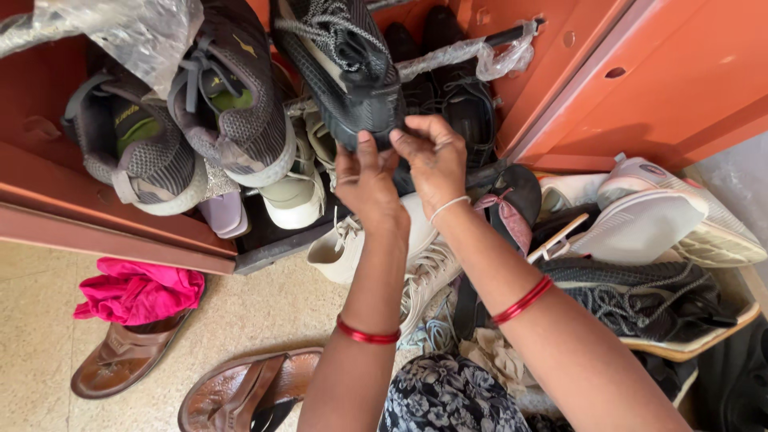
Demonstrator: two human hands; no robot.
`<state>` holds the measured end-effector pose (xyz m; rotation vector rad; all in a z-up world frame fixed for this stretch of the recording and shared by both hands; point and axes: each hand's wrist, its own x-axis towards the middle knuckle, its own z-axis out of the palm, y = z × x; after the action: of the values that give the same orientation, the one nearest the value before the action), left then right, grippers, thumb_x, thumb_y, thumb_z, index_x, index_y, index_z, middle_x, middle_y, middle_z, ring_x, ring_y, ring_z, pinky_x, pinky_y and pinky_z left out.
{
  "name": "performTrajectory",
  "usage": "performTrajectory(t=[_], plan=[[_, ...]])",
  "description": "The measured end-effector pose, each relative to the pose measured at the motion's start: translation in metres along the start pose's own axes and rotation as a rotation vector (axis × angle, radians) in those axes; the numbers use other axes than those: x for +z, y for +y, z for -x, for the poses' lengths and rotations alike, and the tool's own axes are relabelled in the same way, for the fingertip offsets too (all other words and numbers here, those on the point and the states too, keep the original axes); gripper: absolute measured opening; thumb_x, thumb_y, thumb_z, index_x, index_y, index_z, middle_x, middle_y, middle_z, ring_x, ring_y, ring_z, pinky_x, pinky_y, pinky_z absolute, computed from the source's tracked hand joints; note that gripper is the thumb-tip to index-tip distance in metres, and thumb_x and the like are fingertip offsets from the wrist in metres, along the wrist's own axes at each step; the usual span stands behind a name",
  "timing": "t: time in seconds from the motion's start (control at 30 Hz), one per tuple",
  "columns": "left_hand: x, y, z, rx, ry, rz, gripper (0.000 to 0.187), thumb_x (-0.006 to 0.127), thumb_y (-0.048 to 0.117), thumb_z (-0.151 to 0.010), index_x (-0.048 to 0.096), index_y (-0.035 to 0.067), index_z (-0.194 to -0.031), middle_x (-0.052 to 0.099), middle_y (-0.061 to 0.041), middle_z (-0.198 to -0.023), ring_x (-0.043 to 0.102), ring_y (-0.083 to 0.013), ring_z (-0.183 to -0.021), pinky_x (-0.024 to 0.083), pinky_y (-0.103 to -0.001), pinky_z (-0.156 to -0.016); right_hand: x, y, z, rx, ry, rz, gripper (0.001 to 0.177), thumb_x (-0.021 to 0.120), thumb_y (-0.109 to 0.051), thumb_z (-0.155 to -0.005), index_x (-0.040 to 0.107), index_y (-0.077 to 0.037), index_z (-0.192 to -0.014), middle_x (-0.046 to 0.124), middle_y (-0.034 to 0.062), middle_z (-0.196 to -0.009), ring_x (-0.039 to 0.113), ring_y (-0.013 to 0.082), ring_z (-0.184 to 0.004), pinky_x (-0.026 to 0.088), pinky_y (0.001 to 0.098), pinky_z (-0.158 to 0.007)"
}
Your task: The person sits on the floor and wipes several pairs of shoes with a cloth, including black sneakers, white sneakers, and dark knit sneakers. The person picks up each shoe, wipes the upper and sole, and places them back on the floor or into the shoe rack.
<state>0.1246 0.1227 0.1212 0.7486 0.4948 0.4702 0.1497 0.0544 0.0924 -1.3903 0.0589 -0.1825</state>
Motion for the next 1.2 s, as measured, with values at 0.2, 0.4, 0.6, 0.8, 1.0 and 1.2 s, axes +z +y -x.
performTrajectory(t=[0.2, 0.4, 0.6, 0.8, 1.0, 1.2], plan=[[-0.017, 0.005, -0.025, 0.157, 0.003, 0.018, 0.040, 0.063, 0.015, -0.100, 0.057, -0.007, -0.133, 0.070, -0.014, -0.113, 0.069, -0.0179, -0.091, 0.061, -0.032, -0.080, 0.024, 0.003, 0.005, -0.264, -0.062, 0.257, 0.038, 0.077, 0.002, -0.087, 0.068, 0.000, -0.125, 0.069, 0.0067, -0.108, 0.070, 0.0109, -0.092, 0.058, 0.0273, -0.082], [-0.023, 0.001, -0.024, -0.078, 0.019, 0.073, 0.049, 0.063, 0.018, -0.099, 0.051, -0.009, -0.139, 0.066, -0.018, -0.118, 0.071, -0.0250, -0.097, 0.061, -0.034, -0.084, 0.007, -0.013, 0.013, -0.125, -0.226, 0.223, 0.048, 0.074, 0.002, -0.088, 0.064, -0.005, -0.134, 0.063, 0.0067, -0.129, 0.063, 0.0133, -0.097, 0.055, 0.0281, -0.086], [-0.050, -0.039, 0.006, -0.288, -0.023, 0.080, 0.057, 0.049, 0.031, -0.102, 0.043, -0.003, -0.146, 0.061, -0.017, -0.136, 0.062, -0.0296, -0.124, 0.050, -0.042, -0.103, -0.048, 0.005, 0.029, 0.222, -0.308, 0.140, 0.050, 0.072, -0.011, -0.090, 0.058, -0.012, -0.138, 0.065, 0.0024, -0.131, 0.065, 0.0104, -0.102, 0.056, 0.0269, -0.082], [-0.065, -0.117, 0.052, -0.543, -0.058, -0.065, 0.058, 0.043, 0.037, -0.104, 0.047, -0.001, -0.147, 0.058, -0.020, -0.145, 0.056, -0.0311, -0.133, 0.039, -0.044, -0.113, -0.166, 0.028, 0.039, 0.391, -0.350, 0.146, 0.040, 0.073, -0.014, -0.092, 0.068, -0.004, -0.130, 0.072, 0.0051, -0.111, 0.068, 0.0129, -0.095, 0.057, 0.0299, -0.081], [-0.068, -0.167, 0.079, -0.672, -0.069, -0.222, 0.053, 0.046, 0.036, -0.101, 0.050, 0.005, -0.144, 0.060, -0.013, -0.147, 0.053, -0.0258, -0.138, 0.030, -0.042, -0.117, -0.249, 0.035, 0.071, 0.443, -0.360, 0.543, 0.035, 0.076, -0.017, -0.088, 0.072, -0.006, -0.121, 0.074, 0.0025, -0.092, 0.067, 0.0114, -0.084, 0.055, 0.0290, -0.077], [-0.063, -0.187, 0.097, -0.699, -0.143, -0.367, 0.045, 0.053, 0.031, -0.099, 0.057, 0.006, -0.136, 0.067, -0.011, -0.133, 0.062, -0.0235, -0.122, 0.038, -0.040, -0.100, -0.264, 0.004, 0.106, -0.004, -0.654, 1.048, 0.020, 0.083, -0.022, -0.080, 0.075, -0.007, -0.091, 0.074, 0.0092, -0.085, 0.072, 0.0245, -0.078, 0.057, 0.0362, -0.074]])
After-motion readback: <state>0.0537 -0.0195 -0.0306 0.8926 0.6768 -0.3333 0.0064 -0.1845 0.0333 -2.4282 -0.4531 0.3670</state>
